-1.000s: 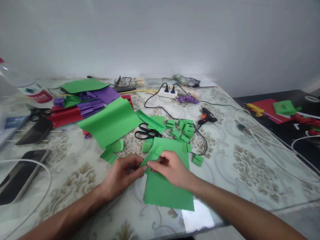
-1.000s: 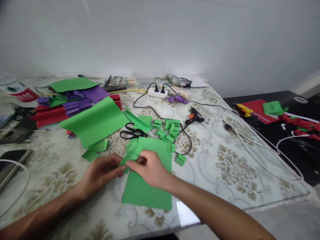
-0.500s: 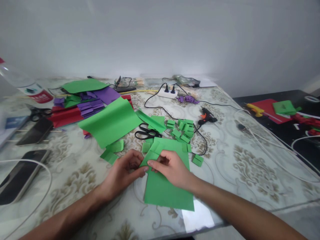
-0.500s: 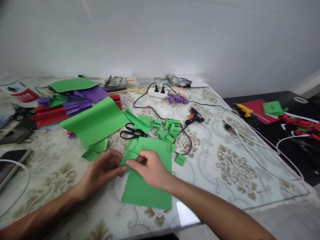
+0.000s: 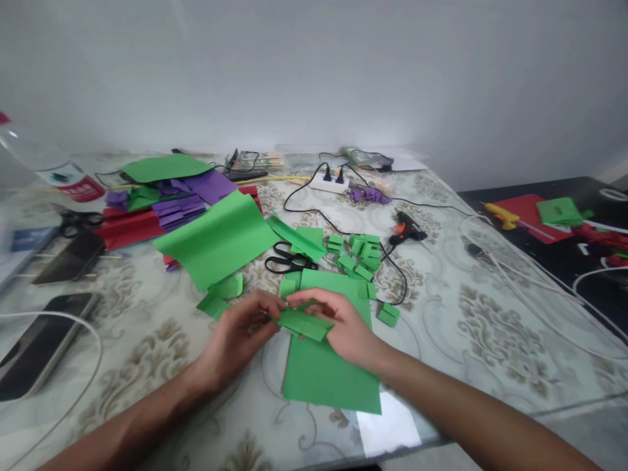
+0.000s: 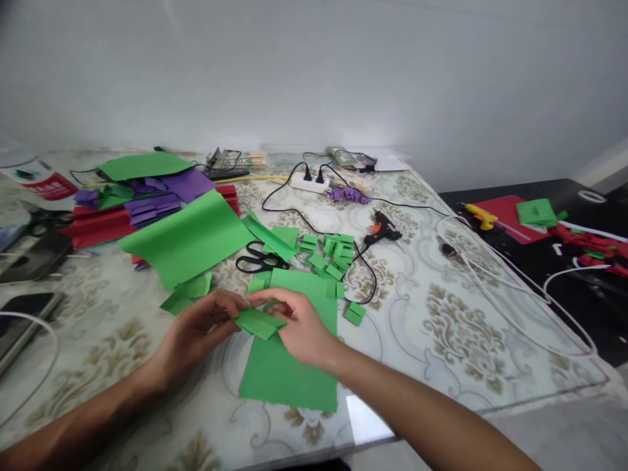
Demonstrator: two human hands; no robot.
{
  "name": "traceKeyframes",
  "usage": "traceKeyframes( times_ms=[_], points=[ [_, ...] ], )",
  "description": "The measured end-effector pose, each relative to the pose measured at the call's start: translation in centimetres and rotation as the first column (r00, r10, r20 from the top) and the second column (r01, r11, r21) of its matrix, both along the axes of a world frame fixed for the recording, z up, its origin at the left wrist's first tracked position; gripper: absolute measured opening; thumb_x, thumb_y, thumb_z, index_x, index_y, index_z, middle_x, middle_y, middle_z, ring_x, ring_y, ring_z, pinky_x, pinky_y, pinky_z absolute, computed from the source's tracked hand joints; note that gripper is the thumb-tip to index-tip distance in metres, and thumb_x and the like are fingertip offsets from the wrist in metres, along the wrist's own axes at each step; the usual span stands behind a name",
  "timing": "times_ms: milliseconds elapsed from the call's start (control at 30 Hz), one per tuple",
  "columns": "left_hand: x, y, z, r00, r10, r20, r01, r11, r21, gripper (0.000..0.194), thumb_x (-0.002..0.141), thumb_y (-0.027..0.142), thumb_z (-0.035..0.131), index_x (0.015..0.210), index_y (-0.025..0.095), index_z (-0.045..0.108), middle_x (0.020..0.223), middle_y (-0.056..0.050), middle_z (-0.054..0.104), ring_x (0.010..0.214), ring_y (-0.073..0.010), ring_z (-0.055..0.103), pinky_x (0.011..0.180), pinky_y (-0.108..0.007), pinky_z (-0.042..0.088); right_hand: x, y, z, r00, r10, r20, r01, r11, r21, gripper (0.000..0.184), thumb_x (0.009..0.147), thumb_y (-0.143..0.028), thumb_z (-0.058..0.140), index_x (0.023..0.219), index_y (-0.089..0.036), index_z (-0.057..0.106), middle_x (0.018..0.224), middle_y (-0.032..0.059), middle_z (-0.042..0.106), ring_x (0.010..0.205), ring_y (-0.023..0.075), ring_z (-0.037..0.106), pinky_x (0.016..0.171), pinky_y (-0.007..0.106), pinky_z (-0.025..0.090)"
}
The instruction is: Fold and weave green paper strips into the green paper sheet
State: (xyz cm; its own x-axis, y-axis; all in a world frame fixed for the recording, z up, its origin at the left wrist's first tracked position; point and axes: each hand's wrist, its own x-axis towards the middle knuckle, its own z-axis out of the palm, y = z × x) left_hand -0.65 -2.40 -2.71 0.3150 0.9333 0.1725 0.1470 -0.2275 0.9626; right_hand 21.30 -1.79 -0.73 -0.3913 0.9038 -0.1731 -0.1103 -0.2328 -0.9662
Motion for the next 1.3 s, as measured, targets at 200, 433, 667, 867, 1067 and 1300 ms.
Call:
traceKeyframes(
  times_ms=[200, 433, 667, 867, 1067, 1300],
  points=[
    [0.0, 0.3, 0.6, 0.996, 0.062, -0.057, -0.056, 0.992, 0.110, 0.009, 0.093, 0.019, 0.073, 0.084, 0.022, 0.072, 0.113, -0.008, 0.069, 0.109, -0.0227, 0.068, 0.085, -0.029, 0.056, 0.2, 0.2, 0.2, 0.990, -0.027, 0.142, 0.020, 0.998, 0.054, 0.022, 0.096, -0.034, 0.068, 0.113, -0.023, 0.078, 0.113, 0.0062, 0.079, 0.101, 0.0215, 0.073, 0.088, 0.034, 0.058],
    [-0.1, 0.4, 0.3, 0.997, 0.051, -0.058, -0.043, 0.991, 0.130, 0.008, 0.092, 0.018, 0.073, 0.085, 0.022, 0.073, 0.099, -0.005, 0.068, 0.091, -0.0182, 0.068, 0.076, -0.025, 0.054, -0.1, 0.1, -0.3, 0.995, 0.018, 0.102, -0.019, 1.000, 0.015, 0.024, 0.093, -0.023, 0.063, 0.112, -0.023, 0.078, 0.106, 0.0054, 0.079, 0.096, 0.0195, 0.072, 0.083, 0.032, 0.057],
    [0.1, 0.4, 0.4, 0.997, 0.066, -0.041, -0.064, 0.996, 0.056, 0.008, 0.090, 0.018, 0.072, 0.083, 0.020, 0.069, 0.095, -0.005, 0.073, 0.089, -0.0192, 0.071, 0.076, -0.026, 0.056, -0.2, 0.1, -0.7, 1.000, 0.019, 0.004, -0.019, 1.000, 0.008, 0.026, 0.086, -0.025, 0.072, 0.111, -0.023, 0.077, 0.099, 0.0035, 0.076, 0.090, 0.0185, 0.072, 0.077, 0.030, 0.061],
    [0.0, 0.2, 0.3, 0.997, 0.056, -0.052, -0.058, 0.998, -0.026, 0.004, 0.090, 0.019, 0.069, 0.087, 0.020, 0.067, 0.091, -0.003, 0.071, 0.084, -0.0174, 0.070, 0.075, -0.025, 0.056, -0.2, -0.1, 0.0, 1.000, 0.016, 0.017, -0.017, 0.999, 0.040, 0.022, 0.086, -0.024, 0.070, 0.106, -0.023, 0.079, 0.091, 0.0015, 0.075, 0.078, 0.0155, 0.069, 0.075, 0.029, 0.059],
    [-0.3, -0.1, 0.4, 0.996, 0.041, -0.080, -0.049, 0.994, -0.102, 0.005, 0.093, 0.024, 0.068, 0.092, 0.019, 0.067, 0.090, -0.003, 0.071, 0.082, -0.0179, 0.068, 0.073, -0.025, 0.054, -0.2, -0.4, 0.4, 0.994, 0.044, 0.097, -0.046, 0.999, 0.016, 0.022, 0.082, -0.022, 0.073, 0.103, -0.022, 0.080, 0.076, -0.0002, 0.072, 0.070, 0.0155, 0.066, 0.065, 0.027, 0.051],
    [-1.0, -0.4, 1.2, 0.998, -0.065, -0.009, 0.064, 0.994, -0.085, 0.018, 0.093, 0.020, 0.066, 0.110, 0.023, 0.068, 0.099, -0.004, 0.071, 0.087, -0.0200, 0.068, 0.077, -0.028, 0.056, -0.1, -0.3, -0.2, 0.993, -0.008, 0.120, 0.003, 0.999, 0.039, 0.022, 0.081, -0.032, 0.081, 0.100, -0.022, 0.082, 0.071, -0.0007, 0.070, 0.064, 0.0149, 0.061, 0.061, 0.027, 0.047]
  ],
)
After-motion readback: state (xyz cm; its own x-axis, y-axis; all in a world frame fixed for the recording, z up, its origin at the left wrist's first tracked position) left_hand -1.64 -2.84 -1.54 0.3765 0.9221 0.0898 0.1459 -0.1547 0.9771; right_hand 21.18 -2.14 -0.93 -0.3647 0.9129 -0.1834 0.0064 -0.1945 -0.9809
